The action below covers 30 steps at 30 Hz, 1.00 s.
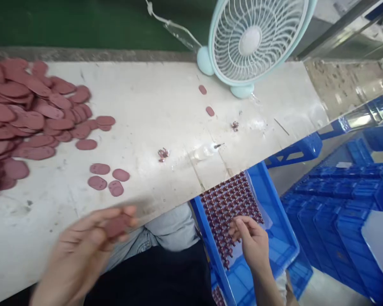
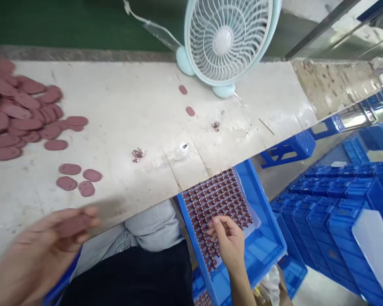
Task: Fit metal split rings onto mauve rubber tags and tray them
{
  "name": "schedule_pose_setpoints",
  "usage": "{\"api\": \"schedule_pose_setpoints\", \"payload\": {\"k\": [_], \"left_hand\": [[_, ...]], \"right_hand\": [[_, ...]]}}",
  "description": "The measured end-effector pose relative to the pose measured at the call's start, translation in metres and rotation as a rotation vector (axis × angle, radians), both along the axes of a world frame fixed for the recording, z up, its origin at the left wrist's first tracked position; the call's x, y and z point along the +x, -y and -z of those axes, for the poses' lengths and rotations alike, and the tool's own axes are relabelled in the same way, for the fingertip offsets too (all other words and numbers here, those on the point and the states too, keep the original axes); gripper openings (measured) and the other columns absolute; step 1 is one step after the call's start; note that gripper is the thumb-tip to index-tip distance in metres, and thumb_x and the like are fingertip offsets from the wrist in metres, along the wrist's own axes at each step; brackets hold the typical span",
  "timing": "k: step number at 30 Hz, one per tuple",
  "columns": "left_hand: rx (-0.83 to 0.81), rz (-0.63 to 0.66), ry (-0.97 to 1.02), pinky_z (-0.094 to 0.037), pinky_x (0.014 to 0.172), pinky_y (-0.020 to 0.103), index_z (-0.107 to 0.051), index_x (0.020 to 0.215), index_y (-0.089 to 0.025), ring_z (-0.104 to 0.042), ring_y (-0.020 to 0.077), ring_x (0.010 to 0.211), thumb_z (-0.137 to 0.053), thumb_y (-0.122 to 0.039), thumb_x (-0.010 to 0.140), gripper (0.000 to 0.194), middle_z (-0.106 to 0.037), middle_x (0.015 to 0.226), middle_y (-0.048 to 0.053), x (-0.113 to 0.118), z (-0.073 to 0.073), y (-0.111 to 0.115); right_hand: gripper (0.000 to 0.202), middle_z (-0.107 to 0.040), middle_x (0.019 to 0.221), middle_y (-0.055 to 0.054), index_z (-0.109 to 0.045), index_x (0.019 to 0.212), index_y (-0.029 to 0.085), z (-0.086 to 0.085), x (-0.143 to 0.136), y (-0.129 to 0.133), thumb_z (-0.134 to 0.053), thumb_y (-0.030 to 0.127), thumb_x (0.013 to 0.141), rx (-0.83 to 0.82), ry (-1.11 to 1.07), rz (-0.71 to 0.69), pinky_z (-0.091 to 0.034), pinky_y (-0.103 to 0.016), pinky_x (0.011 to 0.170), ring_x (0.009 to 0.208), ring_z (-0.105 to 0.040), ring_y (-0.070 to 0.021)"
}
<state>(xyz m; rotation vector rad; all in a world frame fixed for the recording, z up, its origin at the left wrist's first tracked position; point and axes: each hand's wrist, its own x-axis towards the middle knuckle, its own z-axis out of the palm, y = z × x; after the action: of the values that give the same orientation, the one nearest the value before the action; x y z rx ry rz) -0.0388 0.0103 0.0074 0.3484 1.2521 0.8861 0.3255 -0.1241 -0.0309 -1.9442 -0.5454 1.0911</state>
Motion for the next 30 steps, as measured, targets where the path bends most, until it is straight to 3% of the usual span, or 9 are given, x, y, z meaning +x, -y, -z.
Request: {"api": "schedule_pose_setpoints", "payload": {"k": [3,6,9,11,13,15,21,25,30], "left_hand": [[-0.027,0.027,0.122,-0.061,0.064,0.019,-0.081,0.096,-0.021,-0.078,0.0252,0.089,-0.088,-0.036,0.075,0.027,-0.081,0.109,0.01,0.029,-0.014,0.008],[-0.037,0.04,0.228,-0.06,0.059,0.019,-0.081,0.097,-0.021,-0.078,0.025,0.087,-0.088,-0.037,0.076,0.028,-0.08,0.112,0.011,0.039,-0.021,0.013],[-0.013,0.043,0.301,-0.059,0.062,0.017,-0.081,0.098,-0.02,-0.078,0.0227,0.089,-0.087,-0.035,0.077,0.026,-0.08,0.113,0.01,0.038,-0.024,0.017],[0.005,0.038,0.35,-0.06,0.067,0.016,-0.081,0.1,-0.021,-0.078,0.0213,0.093,-0.085,-0.032,0.081,0.023,-0.079,0.117,0.011,0.037,-0.022,0.019],[0.024,0.033,0.405,-0.06,0.072,0.016,-0.081,0.103,-0.021,-0.077,0.0206,0.098,-0.082,-0.03,0.083,0.021,-0.078,0.12,0.011,0.037,-0.016,0.021],[0.039,0.033,0.467,-0.061,0.076,0.017,-0.08,0.105,-0.021,-0.077,0.0203,0.1,-0.081,-0.028,0.085,0.02,-0.078,0.12,0.011,0.038,-0.009,0.022],[0.044,0.062,0.602,-0.06,0.079,0.016,-0.078,0.112,-0.021,-0.076,0.0191,0.102,-0.083,-0.017,0.081,0.032,-0.077,0.123,0.009,0.043,0.001,0.022],[0.09,0.053,0.637,-0.062,0.082,0.019,-0.079,0.106,-0.023,-0.076,0.0178,0.1,-0.086,-0.013,0.076,0.033,-0.079,0.117,0.007,0.042,0.0,0.02],[0.136,0.131,0.616,-0.061,0.05,0.018,-0.076,0.116,-0.026,-0.075,0.0173,0.081,-0.084,-0.013,0.077,0.042,-0.076,0.116,0.005,0.04,0.001,0.018]], "right_hand": [[0.055,-0.055,0.064,0.003,-0.071,0.095,0.021,-0.023,-0.048,-0.079,-0.047,0.072,0.091,0.186,-0.389,-0.038,-0.032,-0.018,0.028,0.04,-0.041,-0.0094],[0.079,-0.049,0.068,0.003,-0.072,0.11,0.015,-0.032,-0.083,-0.153,-0.031,0.08,0.092,0.304,-0.689,-0.068,-0.012,-0.013,0.022,0.04,-0.025,-0.0058],[0.068,-0.049,0.073,0.004,-0.07,0.112,0.015,-0.034,-0.1,-0.207,-0.043,0.074,0.093,0.425,-0.895,-0.052,-0.017,-0.007,0.025,0.045,-0.029,-0.0043],[0.05,-0.048,0.069,0.006,-0.07,0.1,0.017,-0.036,-0.105,-0.222,-0.055,0.064,0.093,0.473,-0.99,-0.036,-0.026,-0.004,0.029,0.045,-0.033,-0.0032],[0.039,-0.049,0.064,0.008,-0.068,0.092,0.018,-0.042,-0.111,-0.218,-0.061,0.056,0.093,0.491,-1.047,-0.021,-0.033,-0.005,0.032,0.042,-0.036,-0.0023],[0.036,-0.053,0.06,0.007,-0.068,0.092,0.019,-0.051,-0.119,-0.198,-0.061,0.054,0.094,0.514,-1.008,-0.007,-0.037,-0.009,0.032,0.038,-0.04,-0.003],[0.028,-0.067,0.067,0.002,-0.066,0.102,0.025,-0.077,-0.15,-0.123,-0.073,0.047,0.087,0.609,-0.474,-0.068,-0.051,-0.021,0.036,0.042,-0.061,-0.0125],[0.033,-0.063,0.06,0.004,-0.065,0.102,0.026,-0.075,-0.156,-0.111,-0.066,0.056,0.088,0.541,-0.588,-0.104,-0.047,-0.02,0.033,0.036,-0.057,-0.0122],[0.035,-0.06,0.059,0.004,-0.064,0.102,0.025,-0.067,-0.154,-0.112,-0.062,0.058,0.09,0.453,-0.779,-0.133,-0.043,-0.018,0.03,0.033,-0.05,-0.0094]]}}
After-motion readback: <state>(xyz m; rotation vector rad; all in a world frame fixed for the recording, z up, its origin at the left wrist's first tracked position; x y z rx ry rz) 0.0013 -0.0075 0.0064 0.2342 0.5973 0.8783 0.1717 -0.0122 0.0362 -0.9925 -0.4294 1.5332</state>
